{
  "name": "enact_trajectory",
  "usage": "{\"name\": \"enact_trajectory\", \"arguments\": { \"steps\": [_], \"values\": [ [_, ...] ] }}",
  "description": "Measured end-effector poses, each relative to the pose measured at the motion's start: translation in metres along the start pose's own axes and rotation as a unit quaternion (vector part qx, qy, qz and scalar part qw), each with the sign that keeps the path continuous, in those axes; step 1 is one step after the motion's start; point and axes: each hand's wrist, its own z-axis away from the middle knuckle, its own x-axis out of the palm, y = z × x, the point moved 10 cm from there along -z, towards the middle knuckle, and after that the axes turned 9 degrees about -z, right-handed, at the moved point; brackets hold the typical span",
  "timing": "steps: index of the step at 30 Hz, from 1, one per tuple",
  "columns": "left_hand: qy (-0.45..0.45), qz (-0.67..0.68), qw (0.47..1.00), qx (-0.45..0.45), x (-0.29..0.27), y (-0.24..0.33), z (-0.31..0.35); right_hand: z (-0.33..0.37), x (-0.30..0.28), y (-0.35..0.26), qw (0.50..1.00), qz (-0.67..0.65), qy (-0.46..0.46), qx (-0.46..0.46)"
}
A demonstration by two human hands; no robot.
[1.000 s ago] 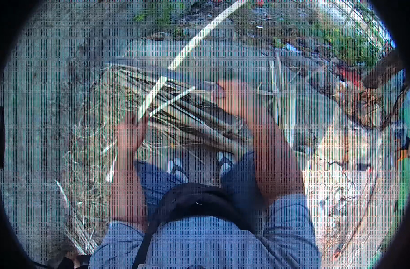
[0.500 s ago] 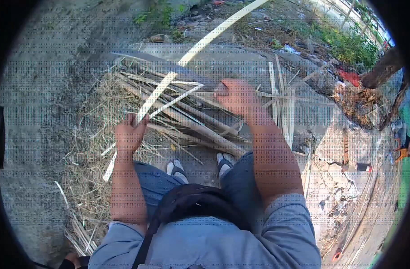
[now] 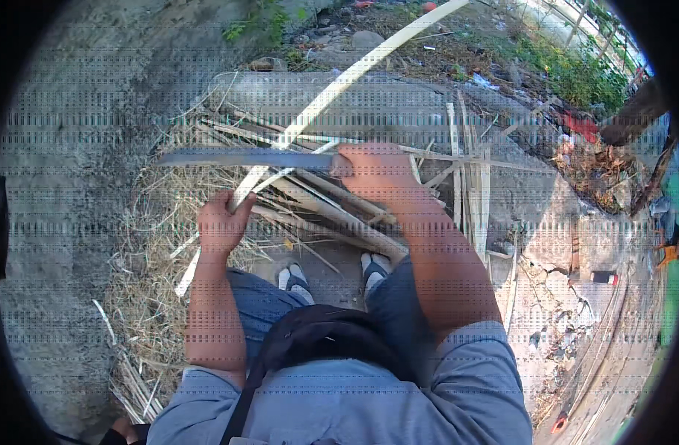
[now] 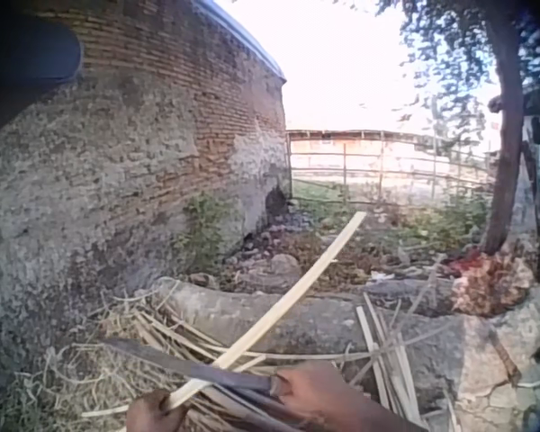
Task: The person trims bamboo strips using a large knife, picks up a wide bamboo piece, and shaves and scrapes it along its length with the knife.
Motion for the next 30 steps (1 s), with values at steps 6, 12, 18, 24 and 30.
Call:
{"name": "enact_trajectory", "arguments": {
  "steps": [6, 12, 18, 24, 30],
  "values": [
    [-0.008, 0.018, 0.998, -0.057, -0.003, -0.02, 0.001, 0.007, -0.047, 0.053, 0.977, -0.087, 0.135, 0.137],
    [-0.008, 0.032, 0.998, -0.058, 0.003, -0.009, 0.001, 0.005, -0.031, 0.026, 0.98, -0.099, 0.133, 0.106],
    [0.025, 0.033, 0.999, -0.033, 0.0, -0.011, 0.002, -0.002, -0.012, -0.02, 0.999, 0.027, 0.016, -0.034],
    [0.034, 0.05, 0.997, -0.049, -0.008, -0.014, 0.0, 0.001, -0.036, 0.03, 0.992, -0.007, 0.103, 0.075],
    [0.048, 0.038, 0.997, -0.057, -0.011, -0.018, 0.001, 0.008, -0.044, 0.054, 0.966, -0.115, 0.159, 0.169]
  ]
}}
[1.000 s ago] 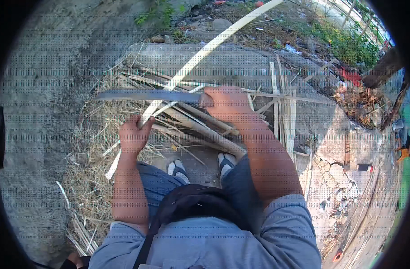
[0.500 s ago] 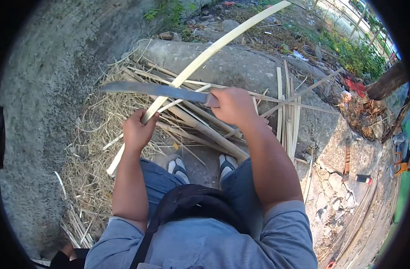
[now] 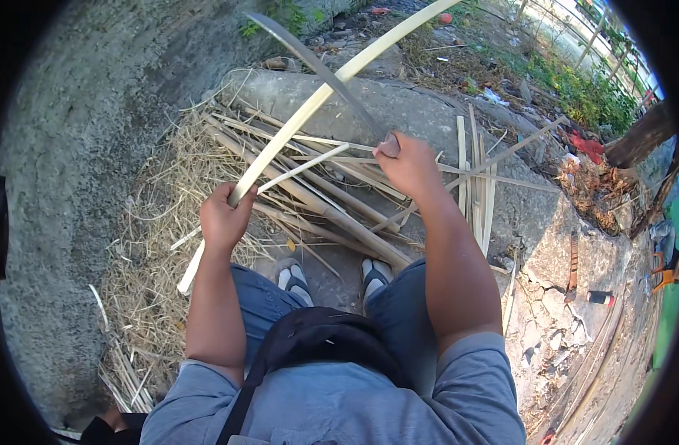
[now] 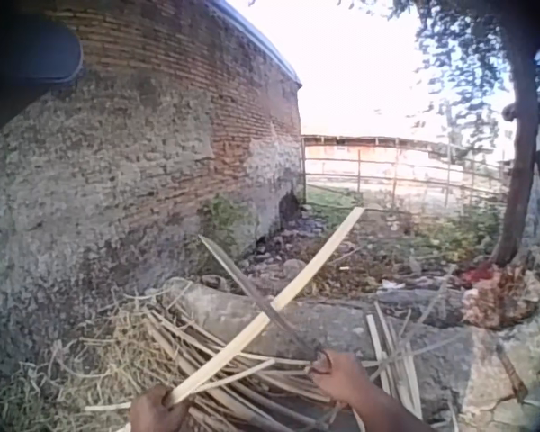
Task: The person trims bamboo strips using a large knife, picks up a wide bamboo piece, and shaves and scrapes it along its length with the knife.
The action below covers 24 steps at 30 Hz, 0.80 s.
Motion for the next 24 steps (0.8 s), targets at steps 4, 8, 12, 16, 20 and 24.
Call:
{"name": "enact_trajectory", "arguments": {
  "steps": [4, 8, 12, 16, 20, 24],
  "values": [
    [-0.003, 0.008, 1.0, -0.002, 0.004, 0.003, 0.002, 0.015, 0.029, -0.032, 0.992, 0.037, -0.092, -0.077],
    [-0.032, -0.023, 0.999, 0.012, 0.015, 0.007, 0.0, 0.035, 0.06, -0.067, 0.948, 0.139, -0.159, -0.239],
    [-0.012, 0.009, 1.0, 0.024, 0.007, 0.006, 0.001, 0.029, 0.049, -0.061, 0.962, 0.11, -0.121, -0.218],
    [-0.034, 0.008, 0.999, -0.017, 0.004, -0.001, -0.002, 0.008, 0.014, -0.034, 0.984, 0.086, -0.049, -0.146],
    [-0.02, 0.012, 1.0, -0.011, 0.004, -0.001, -0.002, 0.0, 0.0, 0.006, 1.0, 0.002, -0.023, 0.005],
    [-0.032, 0.007, 0.999, 0.001, 0.009, -0.001, -0.001, 0.008, 0.012, -0.007, 0.997, -0.028, -0.074, 0.017]
  ]
}}
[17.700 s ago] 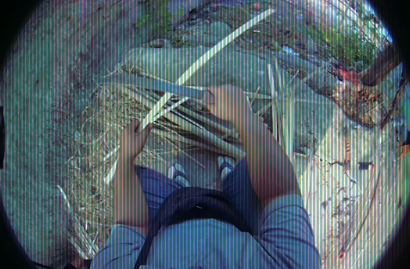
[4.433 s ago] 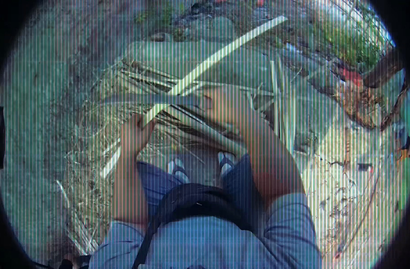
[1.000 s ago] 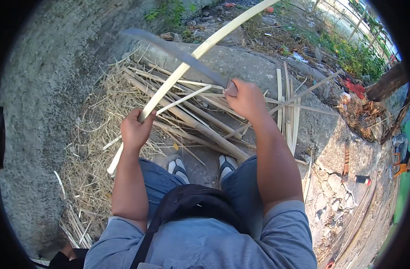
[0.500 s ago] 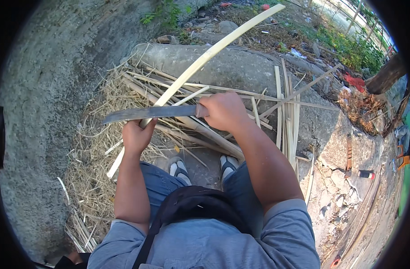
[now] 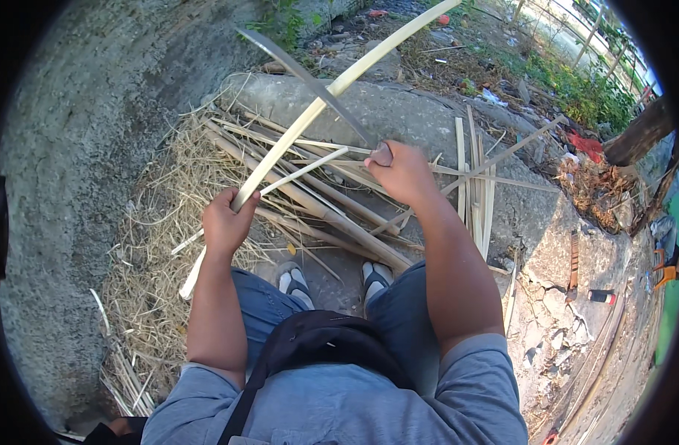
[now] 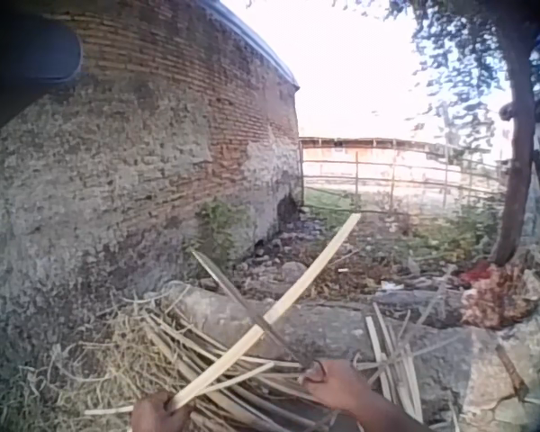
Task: The person trims bamboo strips using a large knife, picks up a wide bamboo piece, and shaves and scrapes it along its length with the knife.
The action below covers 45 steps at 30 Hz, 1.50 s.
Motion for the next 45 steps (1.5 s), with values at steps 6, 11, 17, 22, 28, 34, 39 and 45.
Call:
{"name": "enact_trajectory", "arguments": {
  "steps": [6, 11, 17, 22, 28, 34, 39, 45],
  "values": [
    [-0.007, -0.019, 1.0, 0.022, 0.01, 0.002, 0.001, 0.016, 0.042, -0.044, 0.969, 0.176, -0.048, -0.167],
    [-0.011, -0.016, 1.0, 0.025, 0.006, 0.002, 0.001, 0.009, 0.032, -0.043, 0.965, 0.19, -0.035, -0.179],
    [-0.037, 0.017, 0.999, -0.008, 0.004, 0.0, 0.001, -0.008, -0.015, 0.004, 0.992, 0.06, 0.1, -0.052],
    [-0.032, 0.001, 0.999, 0.008, 0.005, 0.002, 0.002, -0.003, -0.006, -0.001, 0.995, 0.038, 0.086, -0.03],
    [-0.024, -0.018, 0.999, 0.019, 0.01, 0.004, 0.003, 0.009, 0.046, -0.038, 0.975, 0.15, -0.046, -0.158],
    [0.099, -0.038, 0.992, 0.065, -0.013, 0.02, 0.008, 0.013, 0.036, -0.049, 0.964, 0.147, -0.026, -0.222],
    [0.169, -0.034, 0.979, 0.111, -0.023, 0.03, 0.01, 0.019, 0.03, -0.052, 0.966, 0.152, -0.007, -0.21],
    [0.159, -0.033, 0.981, 0.107, -0.026, 0.027, 0.008, 0.015, 0.019, -0.055, 0.953, 0.179, 0.007, -0.244]
  ]
}}
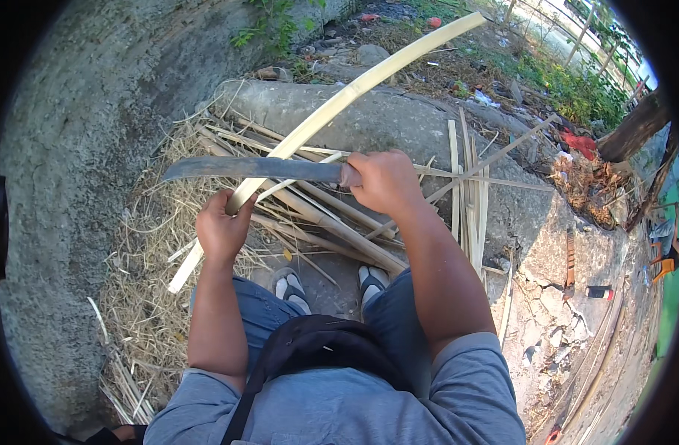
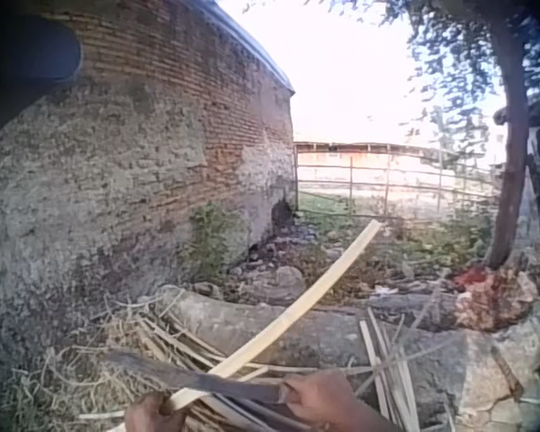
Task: The person trims bamboo strips using a large knife, picks up a wide bamboo piece, and shaves and scrapes it along its length with the knife.
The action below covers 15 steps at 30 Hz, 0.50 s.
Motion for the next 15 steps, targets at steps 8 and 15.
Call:
{"name": "enact_trajectory", "arguments": {
  "steps": [8, 15],
  "values": [
    [-0.004, -0.001, 0.992, -0.128, -0.012, -0.049, -0.001, 0.018, -0.035, 0.09, 0.964, -0.073, 0.114, 0.229],
    [-0.049, -0.004, 0.996, -0.073, 0.005, -0.017, 0.001, 0.008, -0.01, 0.043, 0.984, -0.074, 0.047, 0.155]
  ]
}}
